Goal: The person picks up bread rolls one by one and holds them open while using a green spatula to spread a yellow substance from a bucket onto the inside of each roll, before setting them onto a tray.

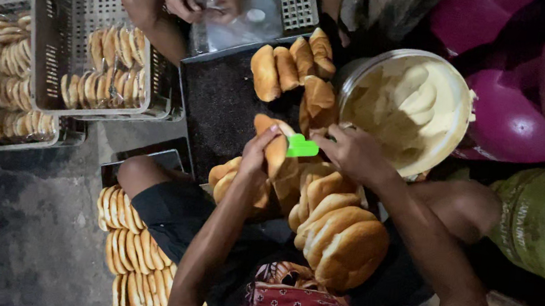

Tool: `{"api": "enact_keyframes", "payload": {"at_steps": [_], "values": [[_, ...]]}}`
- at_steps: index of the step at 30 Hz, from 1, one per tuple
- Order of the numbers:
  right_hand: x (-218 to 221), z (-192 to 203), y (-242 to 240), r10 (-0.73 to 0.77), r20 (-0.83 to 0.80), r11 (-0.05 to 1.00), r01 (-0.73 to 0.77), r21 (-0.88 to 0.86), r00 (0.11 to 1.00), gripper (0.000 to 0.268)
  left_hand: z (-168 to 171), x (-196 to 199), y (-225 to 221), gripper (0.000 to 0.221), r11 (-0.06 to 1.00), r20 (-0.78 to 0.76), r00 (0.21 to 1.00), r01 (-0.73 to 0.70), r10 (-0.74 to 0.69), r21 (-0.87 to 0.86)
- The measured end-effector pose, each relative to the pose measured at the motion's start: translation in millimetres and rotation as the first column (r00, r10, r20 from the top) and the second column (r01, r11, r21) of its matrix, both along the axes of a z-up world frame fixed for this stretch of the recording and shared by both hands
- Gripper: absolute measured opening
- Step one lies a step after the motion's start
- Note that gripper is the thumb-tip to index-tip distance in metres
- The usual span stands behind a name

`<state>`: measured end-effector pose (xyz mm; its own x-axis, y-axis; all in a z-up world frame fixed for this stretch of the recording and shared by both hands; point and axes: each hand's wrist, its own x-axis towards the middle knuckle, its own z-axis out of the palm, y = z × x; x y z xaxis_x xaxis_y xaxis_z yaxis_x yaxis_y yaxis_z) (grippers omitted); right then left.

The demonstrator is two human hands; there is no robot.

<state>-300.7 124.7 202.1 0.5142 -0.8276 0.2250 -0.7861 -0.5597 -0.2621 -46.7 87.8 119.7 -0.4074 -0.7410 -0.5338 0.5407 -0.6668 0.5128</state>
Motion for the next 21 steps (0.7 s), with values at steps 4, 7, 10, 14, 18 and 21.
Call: {"api": "enact_keyframes", "payload": {"at_steps": [4, 7, 10, 14, 18, 21], "values": [[9, 0, 3, 0.022, -0.031, 0.983, -0.027, -0.182, 0.999, 0.038, 2, 4, -1, 0.053, 0.985, 0.008, 0.99, -0.142, 0.142, 0.1], [13, 1, 4, -0.073, -0.137, 0.975, 0.042, -0.218, 0.988, 0.045, 5, 9, 9, 0.048, 0.986, -0.105, 0.984, -0.133, 0.143, 0.096], [16, 2, 5, -0.034, -0.166, 0.981, 0.0, -0.196, 0.986, 0.047, -5, 21, 5, 0.044, 0.973, -0.119, 0.966, -0.227, 0.231, 0.045], [-17, -7, 3, -0.07, -0.065, 0.997, 0.069, -0.024, 0.995, 0.04, -35, 57, -16, 0.047, 0.911, -0.24, 0.881, -0.411, 0.408, 0.039], [-78, -11, 4, -0.337, -0.169, 0.94, 0.34, -0.009, 0.926, 0.051, -71, 90, -50, 0.046, 0.881, 0.013, 0.882, -0.471, 0.472, -0.041], [-113, -12, 8, -0.513, 0.056, 0.858, 0.512, 0.028, 0.857, 0.04, -112, 91, -64, 0.048, 0.94, 0.594, 0.737, -0.177, 0.324, -0.292]]}}
